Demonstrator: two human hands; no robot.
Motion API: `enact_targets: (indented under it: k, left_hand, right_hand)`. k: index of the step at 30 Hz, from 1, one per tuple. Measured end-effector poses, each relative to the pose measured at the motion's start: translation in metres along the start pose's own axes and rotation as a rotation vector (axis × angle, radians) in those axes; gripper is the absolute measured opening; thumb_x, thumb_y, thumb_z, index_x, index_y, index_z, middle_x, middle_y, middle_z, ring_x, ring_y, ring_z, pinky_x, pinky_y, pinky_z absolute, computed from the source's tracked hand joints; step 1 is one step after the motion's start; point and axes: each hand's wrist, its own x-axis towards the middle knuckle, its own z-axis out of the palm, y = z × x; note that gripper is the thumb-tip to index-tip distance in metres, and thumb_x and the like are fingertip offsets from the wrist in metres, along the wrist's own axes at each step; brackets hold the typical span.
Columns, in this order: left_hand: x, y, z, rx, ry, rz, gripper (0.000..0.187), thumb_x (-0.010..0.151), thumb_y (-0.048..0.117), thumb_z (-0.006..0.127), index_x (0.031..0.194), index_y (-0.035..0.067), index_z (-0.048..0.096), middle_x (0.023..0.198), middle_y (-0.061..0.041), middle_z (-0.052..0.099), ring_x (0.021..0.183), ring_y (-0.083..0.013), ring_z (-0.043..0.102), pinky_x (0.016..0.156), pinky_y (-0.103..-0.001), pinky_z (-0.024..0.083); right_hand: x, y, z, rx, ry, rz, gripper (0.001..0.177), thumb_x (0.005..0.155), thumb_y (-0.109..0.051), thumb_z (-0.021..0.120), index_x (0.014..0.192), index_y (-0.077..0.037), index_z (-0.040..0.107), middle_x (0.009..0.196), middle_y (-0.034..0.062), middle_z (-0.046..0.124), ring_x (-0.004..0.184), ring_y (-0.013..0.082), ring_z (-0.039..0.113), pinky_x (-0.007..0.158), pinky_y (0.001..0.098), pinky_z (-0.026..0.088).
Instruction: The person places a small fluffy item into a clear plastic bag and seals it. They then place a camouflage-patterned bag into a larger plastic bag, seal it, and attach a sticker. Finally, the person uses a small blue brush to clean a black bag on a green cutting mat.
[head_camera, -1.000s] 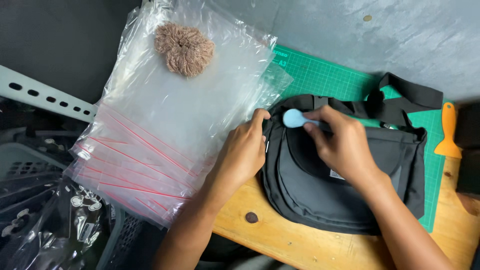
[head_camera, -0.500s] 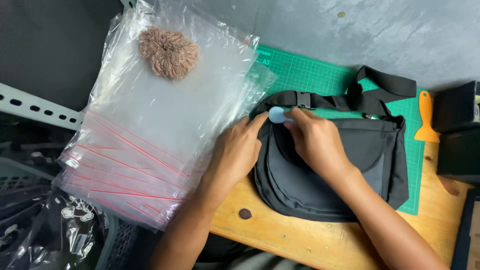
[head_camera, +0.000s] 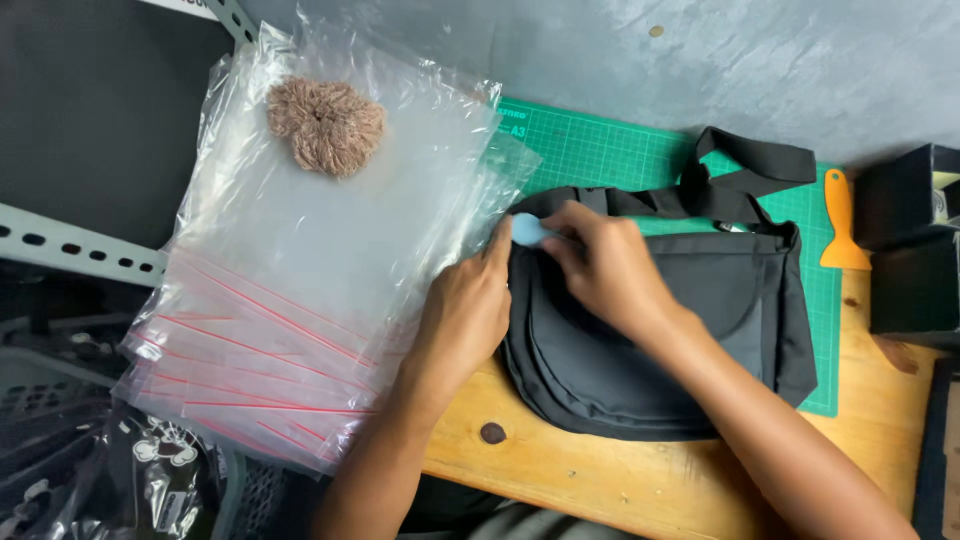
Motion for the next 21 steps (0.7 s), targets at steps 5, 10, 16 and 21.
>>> enact_targets:
  k: [5,10,16,21]
  left_hand:
    - [0.003,-0.003,-0.003,-0.049,-0.026,-0.018,0.074,0.103,-0.006,0.059,0.173,-0.014,0.035,0.115,-0.039,0.079,0.097,-0.0586,0.081,0.081,-0.067,0.066]
    - [0.001,-0.018,0.030,0.190,0.126,0.014,0.086,0.095,-0.005,0.062,0.177,0.009,0.039,0.109,-0.019,0.077,0.078,-0.0476,0.076,0.065,-0.060,0.061]
    - [-0.006,0.013,0.026,0.379,0.401,0.106,0.066,0.095,-0.007,0.061,0.155,0.018,0.067,0.166,-0.022,0.048,0.124,-0.0413,0.057,0.086,-0.050,0.053]
    - [-0.004,0.016,0.054,0.170,0.263,0.427,0.058,0.106,0.027,0.079,0.158,0.007,0.065,0.175,-0.022,0.051,0.161,-0.0466,0.046,0.123,-0.060,0.045]
  right_hand:
    - [0.000,0.014,0.011,0.034,0.055,-0.077,0.014,0.102,-0.014,0.080,0.116,-0.018,0.078,0.097,0.0122,0.085,0.101,0.0428,0.082,0.085,0.0553,0.064]
    - [-0.061,0.048,-0.067,-0.446,0.049,0.219,0.015,0.105,-0.026,0.074,0.117,-0.022,0.081,0.119,0.0054,0.087,0.099,0.0457,0.078,0.073,0.0585,0.057]
    - [-0.083,0.085,-0.073,-0.521,0.132,0.316,0.011,0.103,-0.022,0.074,0.111,-0.016,0.071,0.093,0.0205,0.080,0.088,0.0570,0.071,0.067,0.0615,0.048]
    - [-0.083,0.059,-0.050,-0.153,0.095,0.092,0.009,0.105,-0.014,0.073,0.114,-0.012,0.071,0.102,0.0110,0.082,0.092,0.0422,0.078,0.072,0.0483,0.053]
